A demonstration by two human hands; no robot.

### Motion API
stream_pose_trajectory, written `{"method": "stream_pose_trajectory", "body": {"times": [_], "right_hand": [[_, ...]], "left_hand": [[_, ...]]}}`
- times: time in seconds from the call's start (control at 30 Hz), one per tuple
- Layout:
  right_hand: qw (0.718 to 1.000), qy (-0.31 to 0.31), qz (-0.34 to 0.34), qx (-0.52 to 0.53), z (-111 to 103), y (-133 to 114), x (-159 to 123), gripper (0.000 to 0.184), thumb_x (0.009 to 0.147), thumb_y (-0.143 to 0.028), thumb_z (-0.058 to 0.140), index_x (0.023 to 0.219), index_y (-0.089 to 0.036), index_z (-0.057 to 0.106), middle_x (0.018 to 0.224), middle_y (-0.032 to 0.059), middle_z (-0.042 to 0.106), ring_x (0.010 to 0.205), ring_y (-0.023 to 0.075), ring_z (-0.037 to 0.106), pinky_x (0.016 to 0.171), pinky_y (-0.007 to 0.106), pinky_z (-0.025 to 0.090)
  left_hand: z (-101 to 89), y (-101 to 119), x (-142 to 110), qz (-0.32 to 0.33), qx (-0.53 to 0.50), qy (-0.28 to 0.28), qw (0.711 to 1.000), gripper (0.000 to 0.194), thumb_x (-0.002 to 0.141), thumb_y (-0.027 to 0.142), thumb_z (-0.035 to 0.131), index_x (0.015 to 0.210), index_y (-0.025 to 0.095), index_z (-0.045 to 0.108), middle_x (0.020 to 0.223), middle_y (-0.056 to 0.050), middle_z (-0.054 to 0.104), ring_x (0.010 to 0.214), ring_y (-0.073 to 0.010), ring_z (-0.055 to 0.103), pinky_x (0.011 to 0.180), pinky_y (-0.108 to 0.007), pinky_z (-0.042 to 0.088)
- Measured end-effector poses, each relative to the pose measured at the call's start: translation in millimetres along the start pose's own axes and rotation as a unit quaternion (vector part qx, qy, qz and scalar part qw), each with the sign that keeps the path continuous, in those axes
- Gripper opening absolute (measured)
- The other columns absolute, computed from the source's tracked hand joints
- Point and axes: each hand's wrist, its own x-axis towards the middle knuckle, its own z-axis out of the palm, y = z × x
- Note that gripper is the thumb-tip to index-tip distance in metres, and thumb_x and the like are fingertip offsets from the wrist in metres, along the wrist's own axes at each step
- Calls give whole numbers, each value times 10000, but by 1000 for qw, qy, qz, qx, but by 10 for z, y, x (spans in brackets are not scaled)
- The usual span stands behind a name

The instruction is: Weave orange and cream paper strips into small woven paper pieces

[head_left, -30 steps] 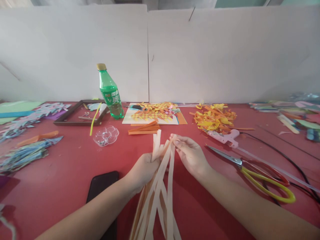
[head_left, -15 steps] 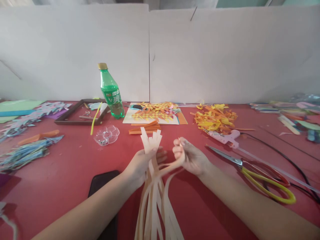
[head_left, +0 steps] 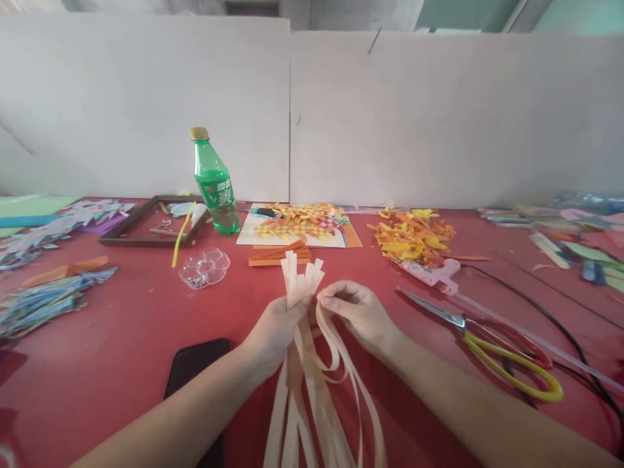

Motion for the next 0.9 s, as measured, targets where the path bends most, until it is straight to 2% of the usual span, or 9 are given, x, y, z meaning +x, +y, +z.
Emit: {"method": "stream_pose_trajectory", "body": {"times": [0.17,0.3,0.4,0.53,0.7,0.9], "right_hand": [[992,24,-49,-111,0,6,-48,192,612,-338,848,697,-221,722,772,7,720,735,143,643,713,279,517],[989,43,-60,-129,10,3,-59,200,635,-370,833,730,-231,726,779,3,721,753,145,635,753,290,497],[990,51,-57,-118,18,13,-63,218,623,-368,842,731,-228,715,766,-4,711,746,139,627,768,290,490],[991,52,-38,-115,10,30,-58,240,618,-376,845,726,-222,695,746,-12,702,737,137,625,753,282,485],[989,35,-55,-132,-7,27,-45,225,618,-361,844,709,-211,702,776,6,705,784,156,627,794,300,492],[993,31,-50,-99,0,25,-49,217,623,-346,844,711,-221,689,763,-11,691,745,133,625,757,282,510]], "left_hand": [[-34,-33,-27,12,23,-34,999,381,689,433,792,863,103,718,709,-63,717,642,-164,663,654,-266,521],[-27,-25,-62,-13,44,-57,997,442,678,497,777,871,105,708,592,-41,673,475,-141,596,532,-265,493],[-26,-25,-74,-23,64,-70,995,444,697,518,754,830,97,703,531,-41,648,430,-140,571,508,-270,484],[-34,-38,-59,-16,72,-68,995,445,694,502,766,859,92,711,570,-44,667,496,-149,606,571,-275,504],[-29,-38,-45,6,54,-70,996,436,629,460,825,833,92,711,709,-55,708,658,-162,656,730,-287,522],[-11,-17,-73,-17,44,-68,997,416,595,457,841,764,107,695,661,-31,675,618,-150,638,701,-283,523]]}}
